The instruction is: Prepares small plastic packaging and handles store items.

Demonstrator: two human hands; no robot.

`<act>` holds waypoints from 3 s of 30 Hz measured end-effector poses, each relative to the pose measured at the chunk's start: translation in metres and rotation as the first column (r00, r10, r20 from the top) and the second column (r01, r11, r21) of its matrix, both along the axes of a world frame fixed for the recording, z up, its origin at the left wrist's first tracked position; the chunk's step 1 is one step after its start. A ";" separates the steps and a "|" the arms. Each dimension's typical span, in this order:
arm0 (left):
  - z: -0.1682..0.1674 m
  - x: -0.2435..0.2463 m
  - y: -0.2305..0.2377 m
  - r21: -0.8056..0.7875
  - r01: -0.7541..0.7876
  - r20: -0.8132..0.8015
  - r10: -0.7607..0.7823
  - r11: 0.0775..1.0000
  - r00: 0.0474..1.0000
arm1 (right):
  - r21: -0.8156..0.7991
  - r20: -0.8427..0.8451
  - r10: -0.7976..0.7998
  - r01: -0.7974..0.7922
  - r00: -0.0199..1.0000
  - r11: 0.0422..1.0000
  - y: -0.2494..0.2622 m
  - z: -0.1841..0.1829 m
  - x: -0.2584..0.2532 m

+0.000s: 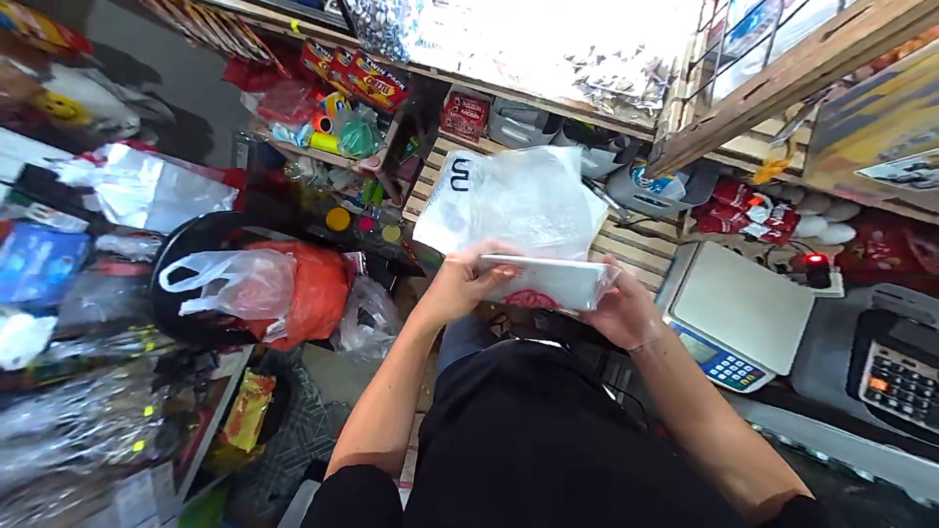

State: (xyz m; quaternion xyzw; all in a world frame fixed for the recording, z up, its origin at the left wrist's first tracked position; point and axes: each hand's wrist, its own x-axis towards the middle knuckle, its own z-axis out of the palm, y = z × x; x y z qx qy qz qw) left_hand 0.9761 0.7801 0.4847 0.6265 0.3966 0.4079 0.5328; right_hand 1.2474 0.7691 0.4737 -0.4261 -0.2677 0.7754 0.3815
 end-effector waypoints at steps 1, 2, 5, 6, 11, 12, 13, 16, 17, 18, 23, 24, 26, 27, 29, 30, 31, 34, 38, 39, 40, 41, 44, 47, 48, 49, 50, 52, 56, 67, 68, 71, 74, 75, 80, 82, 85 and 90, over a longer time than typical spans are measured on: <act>0.002 -0.003 0.003 -0.093 0.032 0.020 -0.030 0.995 0.999 | 0.060 -0.008 0.050 -0.049 0.999 0.997 0.000 0.000 0.003; 0.002 -0.004 0.005 -0.163 0.056 0.050 -0.049 0.985 0.998 | 0.107 -0.028 0.112 -0.108 0.993 0.988 0.002 0.001 0.005; 0.003 -0.002 0.002 -0.285 0.056 0.121 -0.022 0.957 0.992 | 0.157 0.059 0.085 -0.094 0.995 0.983 0.005 0.008 -0.005; 0.005 -0.001 0.000 -0.305 0.027 0.117 0.009 0.952 0.993 | 0.156 0.081 0.048 -0.061 0.996 0.986 0.007 0.011 -0.009; 0.002 -0.003 0.003 -0.325 0.046 0.135 -0.002 0.945 0.991 | 0.015 0.016 0.147 -0.147 0.989 0.989 0.010 0.012 -0.007; 0.002 -0.003 0.005 -0.320 0.060 0.125 -0.020 0.946 0.992 | -0.009 0.035 0.154 -0.154 0.987 0.988 0.011 0.011 -0.008; 0.002 -0.003 0.006 -0.314 0.059 0.103 -0.028 0.948 0.994 | 0.002 0.069 0.138 -0.139 0.988 0.990 0.011 0.010 -0.009; 0.004 -0.001 0.007 -0.285 -0.021 0.050 0.037 0.958 0.998 | 0.247 0.207 -0.090 0.037 0.974 0.968 0.008 0.005 -0.020; 0.004 0.000 0.006 -0.278 -0.053 0.050 0.069 0.959 0.996 | 0.304 0.218 -0.155 0.084 0.963 0.949 0.007 0.004 -0.022; 0.003 0.002 0.006 -0.269 -0.072 0.064 0.092 0.960 0.994 | 0.304 0.217 -0.183 0.112 0.959 0.946 0.007 0.005 -0.023; 0.002 -0.005 0.004 -0.285 -0.052 0.113 0.088 0.957 0.990 | -0.017 0.042 0.156 -0.155 0.987 0.988 0.007 0.018 -0.009; 0.000 -0.005 0.004 -0.287 -0.031 0.111 0.066 0.957 0.992 | -0.002 0.083 0.144 -0.144 0.986 0.990 0.005 0.017 -0.010; -0.002 -0.002 0.004 -0.285 -0.017 0.092 0.045 0.958 0.995 | 0.150 0.210 0.007 -0.040 0.978 0.988 0.002 0.008 -0.014; -0.002 0.001 0.003 -0.291 -0.022 0.094 0.051 0.956 0.994 | 0.244 0.240 -0.057 -0.004 0.969 0.970 0.000 0.002 -0.013; -0.005 0.006 -0.002 -0.272 -0.026 0.143 0.067 0.962 0.988 | 0.317 0.262 -0.131 0.043 0.956 0.948 -0.002 -0.001 -0.012; -0.009 0.007 -0.003 -0.228 -0.018 0.185 0.061 0.973 0.981 | 0.294 0.260 -0.147 0.067 0.954 0.953 -0.003 0.000 -0.012; -0.015 0.007 -0.004 -0.158 0.001 0.227 0.035 0.987 0.973 | 0.248 0.250 -0.147 0.084 0.957 0.965 -0.004 0.001 -0.010; -0.021 0.003 -0.007 -0.060 0.083 0.190 -0.070 0.995 0.979 | 0.078 0.129 -0.051 0.041 0.990 0.996 -0.001 0.000 -0.003; -0.024 -0.012 -0.021 0.007 0.226 0.014 -0.226 0.974 0.974 | 0.046 -0.018 0.022 -0.021 1.000 0.999 0.007 -0.007 -0.004; -0.025 -0.013 -0.022 0.055 0.223 -0.047 -0.220 0.973 0.974 | 0.023 -0.008 0.032 -0.032 0.999 0.999 0.008 -0.008 -0.007; -0.030 -0.010 -0.023 0.113 0.143 -0.069 -0.136 0.983 0.988 | -0.031 -0.006 0.032 -0.032 0.999 0.999 0.009 -0.009 -0.010; -0.035 -0.006 -0.023 0.166 0.026 -0.052 -0.018 0.986 0.999 | -0.099 -0.026 0.025 -0.028 0.999 0.995 0.010 -0.012 -0.013; -0.043 -0.005 -0.019 -0.003 -0.150 0.066 0.150 0.989 0.987 | -0.258 -0.135 -0.019 -0.017 0.991 0.966 0.015 -0.026 -0.015; -0.049 -0.009 -0.008 -0.169 -0.046 0.041 0.054 0.984 0.998 | -0.016 -0.004 0.234 -0.234 0.972 0.972 0.028 -0.026 -0.017; -0.052 -0.007 -0.006 -0.183 -0.061 -0.002 0.062 0.981 0.998 | 0.112 0.181 0.323 -0.345 0.929 0.932 0.033 -0.024 -0.021; -0.057 -0.003 -0.006 -0.198 -0.103 -0.029 0.099 0.975 0.995 | 0.206 0.373 0.358 -0.452 0.856 0.868 0.038 -0.023 -0.026; -0.063 -0.001 -0.006 -0.223 -0.165 -0.047 0.158 0.961 0.986 | 0.288 0.529 0.327 -0.528 0.783 0.799 0.042 -0.025 -0.032; -0.080 -0.001 -0.012 -0.313 -0.332 -0.073 0.326 0.890 0.942 | 0.390 0.662 0.208 -0.568 0.720 0.725 0.052 -0.031 -0.044; -0.136 -0.033 -0.051 -0.484 -0.591 -0.197 0.578 0.645 0.792 | 0.488 0.608 0.017 -0.391 0.794 0.780 0.090 -0.066 -0.067; -0.323 -0.174 -0.115 -0.654 -0.750 -0.618 0.645 -0.104 0.449 | 0.145 0.947 0.254 -0.968 0.196 0.206 0.029 -0.110 -0.233; -0.342 -0.186 -0.107 -0.642 -0.764 -0.643 0.582 -0.057 0.498 | 0.113 0.926 0.334 -0.973 0.176 0.201 0.013 -0.118 -0.251; -0.375 -0.215 -0.094 -0.577 -0.816 -0.782 0.320 -0.045 0.535 | 0.210 0.877 0.415 -0.970 0.241 0.119 -0.028 -0.144 -0.271; -0.380 -0.226 -0.107 -0.479 -0.869 -0.872 0.178 -0.119 0.456 | 0.205 0.860 0.468 -0.978 0.203 0.047 -0.033 -0.150 -0.273; -0.380 -0.230 -0.113 -0.456 -0.880 -0.886 0.158 -0.133 0.435 | 0.188 0.862 0.469 -0.981 0.191 0.053 -0.029 -0.152 -0.275; -0.371 -0.257 -0.129 -0.484 -0.868 -0.874 0.108 -0.111 0.474 | 0.184 0.862 0.442 -0.966 0.247 0.180 -0.006 -0.152 -0.292; -0.367 -0.264 -0.134 -0.523 -0.849 -0.851 0.096 -0.075 0.516 | 0.187 0.859 0.442 -0.962 0.259 0.200 0.000 -0.148 -0.292; -0.353 -0.268 -0.142 -0.559 -0.829 -0.827 0.063 0.018 0.559 | 0.191 0.852 0.457 -0.964 0.256 0.183 0.003 -0.147 -0.284; -0.319 -0.221 -0.159 -0.523 -0.815 -0.736 0.350 0.248 0.579 | 0.107 0.860 0.484 -0.984 0.163 0.142 0.009 -0.141 -0.251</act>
